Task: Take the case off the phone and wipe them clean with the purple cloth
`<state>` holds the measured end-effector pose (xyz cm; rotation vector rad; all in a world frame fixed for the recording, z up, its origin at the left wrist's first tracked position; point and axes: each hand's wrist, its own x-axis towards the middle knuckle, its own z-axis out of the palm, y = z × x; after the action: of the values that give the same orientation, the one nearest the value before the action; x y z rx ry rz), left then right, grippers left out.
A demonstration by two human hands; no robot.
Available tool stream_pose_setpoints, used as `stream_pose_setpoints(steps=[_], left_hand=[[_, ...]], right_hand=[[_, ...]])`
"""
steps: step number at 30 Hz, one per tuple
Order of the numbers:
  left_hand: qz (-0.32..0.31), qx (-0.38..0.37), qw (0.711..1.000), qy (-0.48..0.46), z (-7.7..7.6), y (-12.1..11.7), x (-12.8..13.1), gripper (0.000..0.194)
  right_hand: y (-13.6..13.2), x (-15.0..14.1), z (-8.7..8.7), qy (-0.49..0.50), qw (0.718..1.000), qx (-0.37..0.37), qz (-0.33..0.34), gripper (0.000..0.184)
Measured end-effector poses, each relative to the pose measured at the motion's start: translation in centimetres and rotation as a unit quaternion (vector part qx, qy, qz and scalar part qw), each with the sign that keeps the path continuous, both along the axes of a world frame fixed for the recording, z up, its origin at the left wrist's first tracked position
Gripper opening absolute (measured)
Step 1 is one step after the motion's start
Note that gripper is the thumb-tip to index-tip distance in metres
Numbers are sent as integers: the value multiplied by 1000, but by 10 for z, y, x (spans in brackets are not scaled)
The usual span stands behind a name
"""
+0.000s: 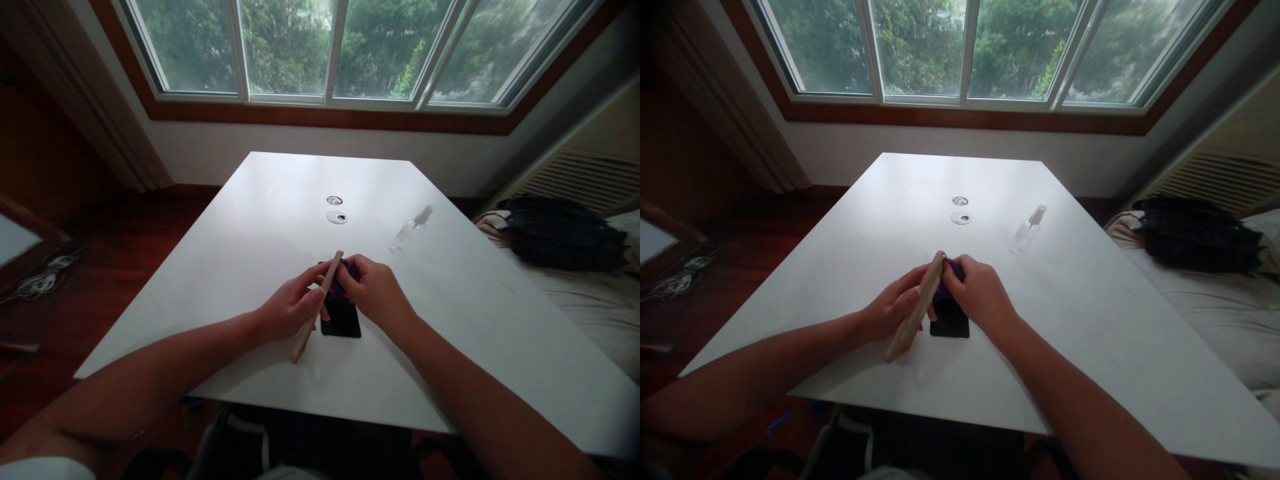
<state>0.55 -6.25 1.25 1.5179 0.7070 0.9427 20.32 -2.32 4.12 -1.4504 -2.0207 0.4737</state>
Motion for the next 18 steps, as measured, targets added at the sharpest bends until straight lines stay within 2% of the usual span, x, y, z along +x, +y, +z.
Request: stream_pose_setpoints(steps=[3, 5, 7, 14, 18], left_hand=[[12, 61, 997, 48, -1, 0, -1, 65], [23, 113, 990, 83, 0, 0, -2, 66], [31, 156, 981, 114, 2, -1, -3, 67], [29, 192, 972, 130, 2, -2, -5, 72], [34, 197, 973, 118, 0, -1, -6, 75]], right_hand=[[0, -2, -1, 92, 989, -115, -9, 37], [0, -2, 0, 151, 969, -196, -2, 40], [0, -2, 1, 185, 951, -247, 10, 41], [-1, -1, 5, 196, 945, -261, 32, 44], [-5, -2, 4, 187, 956, -225, 29, 43]])
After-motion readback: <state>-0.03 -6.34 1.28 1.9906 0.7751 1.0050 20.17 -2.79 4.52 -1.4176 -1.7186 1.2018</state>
